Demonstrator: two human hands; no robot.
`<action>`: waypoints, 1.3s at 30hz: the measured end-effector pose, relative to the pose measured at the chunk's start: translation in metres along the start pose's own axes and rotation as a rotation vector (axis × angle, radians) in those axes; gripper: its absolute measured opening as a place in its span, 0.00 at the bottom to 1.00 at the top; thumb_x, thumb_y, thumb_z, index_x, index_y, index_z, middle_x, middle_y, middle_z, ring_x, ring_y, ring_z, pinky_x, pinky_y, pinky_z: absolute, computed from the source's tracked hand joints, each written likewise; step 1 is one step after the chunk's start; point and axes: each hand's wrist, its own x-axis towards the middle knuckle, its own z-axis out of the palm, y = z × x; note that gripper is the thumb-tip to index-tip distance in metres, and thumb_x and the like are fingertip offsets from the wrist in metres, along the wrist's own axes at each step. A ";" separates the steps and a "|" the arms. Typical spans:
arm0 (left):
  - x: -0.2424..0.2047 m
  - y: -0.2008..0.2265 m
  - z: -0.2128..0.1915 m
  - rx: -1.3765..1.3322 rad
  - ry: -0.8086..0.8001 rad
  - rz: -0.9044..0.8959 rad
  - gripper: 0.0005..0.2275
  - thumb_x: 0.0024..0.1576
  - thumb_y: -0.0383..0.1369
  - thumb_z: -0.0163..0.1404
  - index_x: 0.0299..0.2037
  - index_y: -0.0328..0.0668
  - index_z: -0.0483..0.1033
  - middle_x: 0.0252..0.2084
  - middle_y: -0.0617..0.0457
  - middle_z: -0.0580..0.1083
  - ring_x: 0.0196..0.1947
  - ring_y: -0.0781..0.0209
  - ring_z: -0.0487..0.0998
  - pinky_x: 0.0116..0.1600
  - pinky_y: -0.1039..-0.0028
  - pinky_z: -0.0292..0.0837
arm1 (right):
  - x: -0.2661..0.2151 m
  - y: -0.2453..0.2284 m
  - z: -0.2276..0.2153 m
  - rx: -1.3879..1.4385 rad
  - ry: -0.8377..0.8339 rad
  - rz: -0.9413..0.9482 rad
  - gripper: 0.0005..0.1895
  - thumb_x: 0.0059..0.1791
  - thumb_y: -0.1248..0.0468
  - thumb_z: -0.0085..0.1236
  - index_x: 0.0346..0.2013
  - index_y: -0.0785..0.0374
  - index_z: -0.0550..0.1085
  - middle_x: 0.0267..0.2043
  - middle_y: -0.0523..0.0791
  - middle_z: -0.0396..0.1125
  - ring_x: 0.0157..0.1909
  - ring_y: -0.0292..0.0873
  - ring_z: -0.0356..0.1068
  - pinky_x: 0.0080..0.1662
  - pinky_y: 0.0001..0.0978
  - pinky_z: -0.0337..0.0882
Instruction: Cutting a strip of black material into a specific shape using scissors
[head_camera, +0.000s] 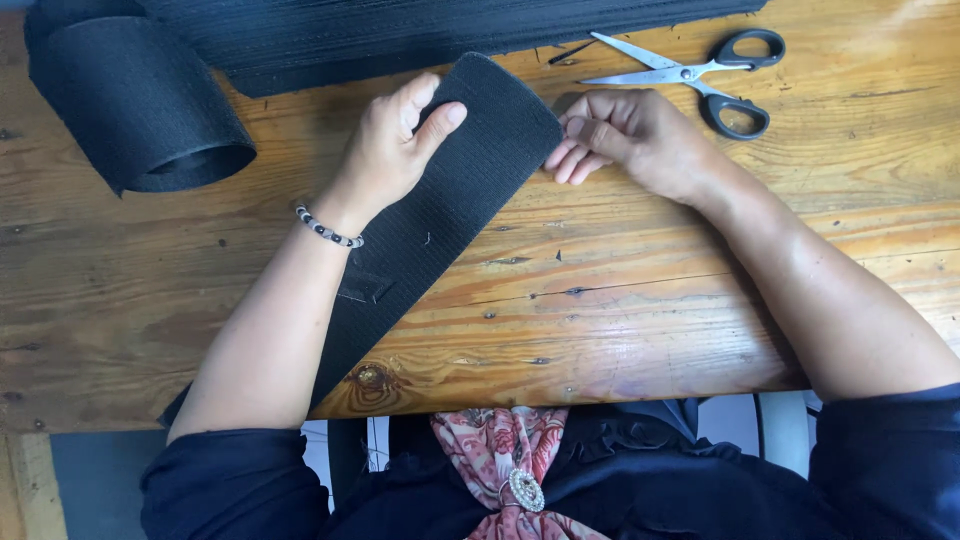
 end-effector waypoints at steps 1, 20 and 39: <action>0.001 0.000 0.001 -0.002 -0.001 -0.001 0.15 0.70 0.42 0.44 0.50 0.37 0.74 0.45 0.50 0.80 0.45 0.57 0.81 0.47 0.69 0.71 | 0.000 -0.001 -0.001 0.001 0.001 0.003 0.13 0.60 0.61 0.44 0.43 0.69 0.71 0.44 0.54 0.75 0.42 0.45 0.78 0.45 0.29 0.80; -0.001 -0.003 0.003 0.065 0.043 0.043 0.14 0.70 0.42 0.45 0.49 0.36 0.73 0.37 0.50 0.78 0.35 0.56 0.78 0.38 0.66 0.67 | 0.004 0.005 0.017 -0.147 0.108 -0.047 0.13 0.59 0.56 0.46 0.42 0.63 0.70 0.38 0.48 0.75 0.37 0.40 0.78 0.38 0.23 0.78; 0.003 0.025 -0.029 -0.064 -0.396 -0.293 0.16 0.61 0.49 0.57 0.31 0.48 0.73 0.33 0.69 0.65 0.34 0.75 0.63 0.38 0.80 0.58 | -0.019 0.001 0.013 -0.187 0.171 -0.392 0.11 0.61 0.61 0.50 0.38 0.64 0.67 0.36 0.49 0.74 0.34 0.40 0.76 0.36 0.23 0.78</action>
